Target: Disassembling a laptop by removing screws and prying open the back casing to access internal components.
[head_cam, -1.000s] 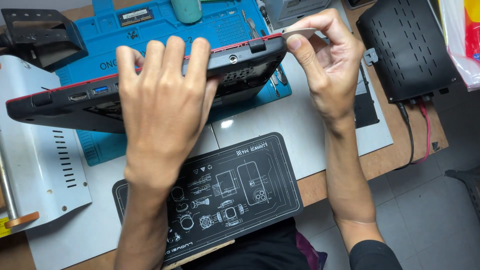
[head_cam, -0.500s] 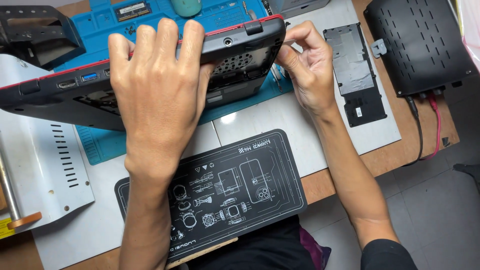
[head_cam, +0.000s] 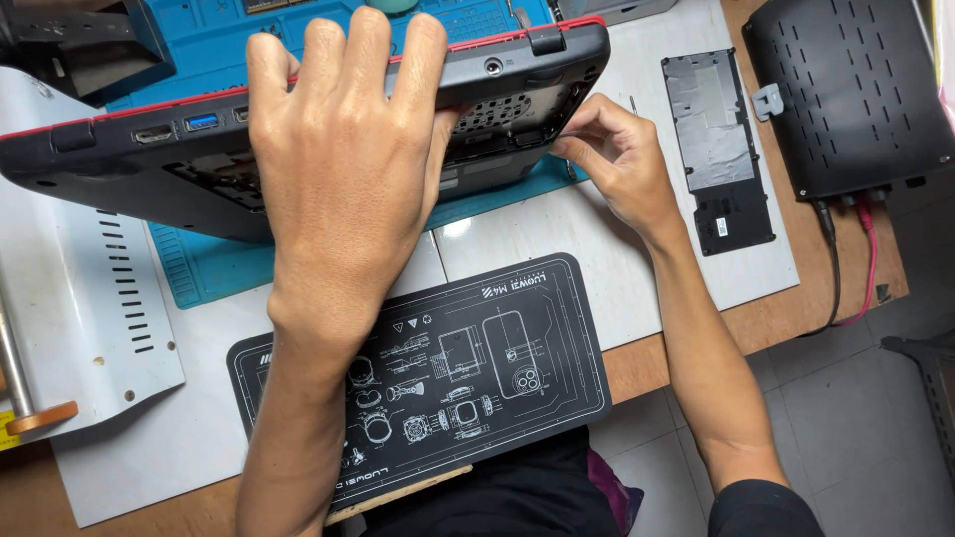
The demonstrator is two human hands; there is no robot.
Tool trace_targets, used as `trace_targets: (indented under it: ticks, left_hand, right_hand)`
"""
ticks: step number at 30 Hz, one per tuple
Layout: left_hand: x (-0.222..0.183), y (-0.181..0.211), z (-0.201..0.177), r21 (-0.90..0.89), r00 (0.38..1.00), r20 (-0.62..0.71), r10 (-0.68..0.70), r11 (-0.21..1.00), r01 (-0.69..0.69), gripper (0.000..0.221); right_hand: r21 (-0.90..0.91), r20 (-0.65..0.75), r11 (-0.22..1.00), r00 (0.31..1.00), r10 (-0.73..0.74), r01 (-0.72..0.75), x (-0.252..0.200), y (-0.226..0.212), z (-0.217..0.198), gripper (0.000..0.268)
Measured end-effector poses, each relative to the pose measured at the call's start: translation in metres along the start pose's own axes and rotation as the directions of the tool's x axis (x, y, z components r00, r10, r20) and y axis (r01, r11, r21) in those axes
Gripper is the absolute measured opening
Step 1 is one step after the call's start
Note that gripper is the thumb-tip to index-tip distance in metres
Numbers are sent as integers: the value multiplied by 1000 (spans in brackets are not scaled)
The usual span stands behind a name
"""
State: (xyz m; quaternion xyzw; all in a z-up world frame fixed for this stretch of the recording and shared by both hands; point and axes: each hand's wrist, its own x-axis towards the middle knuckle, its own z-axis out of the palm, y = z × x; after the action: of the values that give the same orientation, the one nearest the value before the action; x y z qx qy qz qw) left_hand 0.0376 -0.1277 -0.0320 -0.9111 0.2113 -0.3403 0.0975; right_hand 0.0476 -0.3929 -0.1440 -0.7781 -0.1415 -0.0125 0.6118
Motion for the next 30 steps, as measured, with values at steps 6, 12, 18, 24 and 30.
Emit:
trace_targets:
  ticks: [6,12,18,24,30]
  left_hand:
    - [-1,0,0,-25,1000,-8,-16,1000,16,45]
    - [-1,-5,0,-41,1000,-17,1,999,-2,44]
    - [-2,-5,-2,-81,1000,-16,-14,997,13,40]
    - [-1,-5,-2,-91,1000,-17,-15,996,14,42]
    - [0,-6,-2,-95,1000,-16,-10,995,8,41]
  right_hand:
    - [-436,-136,884,959,-250,169,3,-2,-12,5]
    - [-676,-243,734,919,-311,69,5,35,-32,10]
    - [-672,-202,739,949,-240,44,4,43,-34,10]
    - [-645,-106,763,984,-140,39,1,37,-41,34]
    - [-658,-97,752,985,-144,45,0,38,-43,36]
